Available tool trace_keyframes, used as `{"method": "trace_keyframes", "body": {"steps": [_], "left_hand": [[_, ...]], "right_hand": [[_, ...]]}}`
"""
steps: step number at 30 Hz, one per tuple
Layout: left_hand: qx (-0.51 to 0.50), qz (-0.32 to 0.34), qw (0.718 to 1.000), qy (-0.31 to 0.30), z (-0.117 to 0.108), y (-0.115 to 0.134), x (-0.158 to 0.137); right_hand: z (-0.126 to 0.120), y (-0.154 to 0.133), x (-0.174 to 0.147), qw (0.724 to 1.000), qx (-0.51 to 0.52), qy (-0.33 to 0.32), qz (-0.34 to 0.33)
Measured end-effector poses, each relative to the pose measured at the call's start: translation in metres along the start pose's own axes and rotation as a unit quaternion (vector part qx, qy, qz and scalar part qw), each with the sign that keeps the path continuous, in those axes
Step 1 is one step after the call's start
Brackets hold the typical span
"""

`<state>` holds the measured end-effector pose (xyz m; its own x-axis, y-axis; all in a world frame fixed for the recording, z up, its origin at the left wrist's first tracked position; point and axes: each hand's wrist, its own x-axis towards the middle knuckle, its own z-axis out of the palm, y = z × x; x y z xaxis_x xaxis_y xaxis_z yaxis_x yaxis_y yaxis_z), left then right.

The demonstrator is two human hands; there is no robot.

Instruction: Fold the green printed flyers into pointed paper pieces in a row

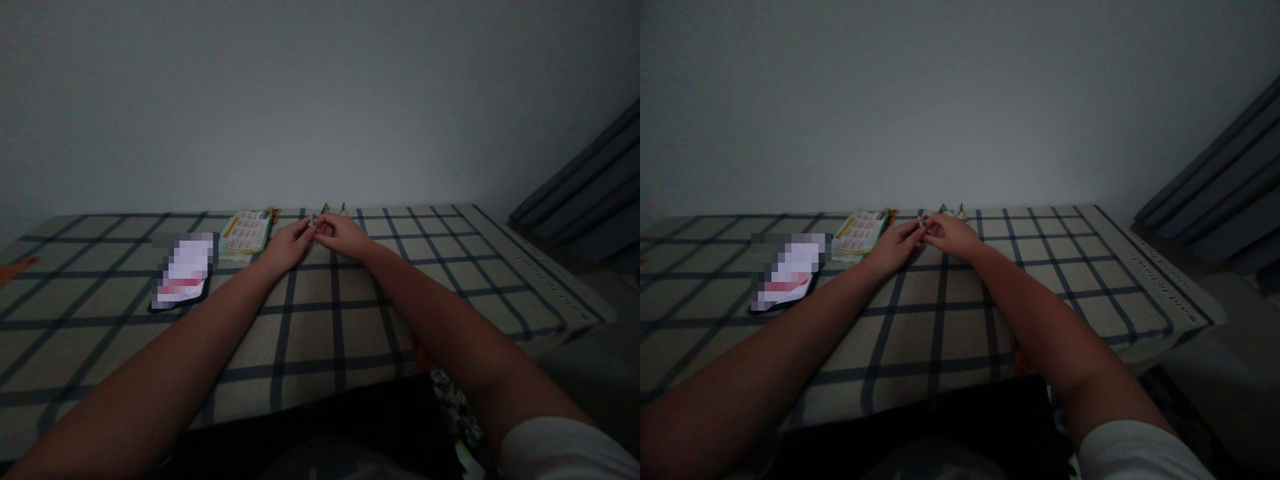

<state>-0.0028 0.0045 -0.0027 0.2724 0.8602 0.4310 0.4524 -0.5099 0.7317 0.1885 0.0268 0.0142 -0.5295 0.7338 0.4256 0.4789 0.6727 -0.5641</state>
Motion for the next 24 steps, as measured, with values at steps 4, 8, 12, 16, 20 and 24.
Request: {"method": "trace_keyframes", "body": {"steps": [4, 8, 12, 16, 20, 24], "left_hand": [[0.036, 0.023, 0.999, 0.001, -0.002, -0.001, 0.001], [0.078, 0.055, 0.995, -0.034, -0.006, 0.000, 0.001], [0.106, 0.064, 0.990, -0.063, -0.010, 0.002, 0.001], [0.107, 0.060, 0.990, -0.063, -0.011, 0.004, 0.000], [0.112, 0.063, 0.989, -0.067, -0.011, 0.007, -0.001], [0.107, 0.059, 0.991, -0.063, -0.010, 0.009, -0.002]], "right_hand": [[0.001, -0.001, 0.000, 1.000, -0.012, 0.002, 0.007], [-0.001, -0.001, -0.002, 0.999, -0.008, -0.032, -0.003], [-0.003, -0.001, -0.004, 0.998, -0.014, -0.054, -0.017], [-0.003, 0.002, -0.004, 0.998, -0.012, -0.064, -0.017], [-0.004, 0.005, -0.003, 0.998, -0.014, -0.055, -0.025], [-0.005, 0.004, -0.004, 0.998, -0.014, -0.061, -0.022]]}}
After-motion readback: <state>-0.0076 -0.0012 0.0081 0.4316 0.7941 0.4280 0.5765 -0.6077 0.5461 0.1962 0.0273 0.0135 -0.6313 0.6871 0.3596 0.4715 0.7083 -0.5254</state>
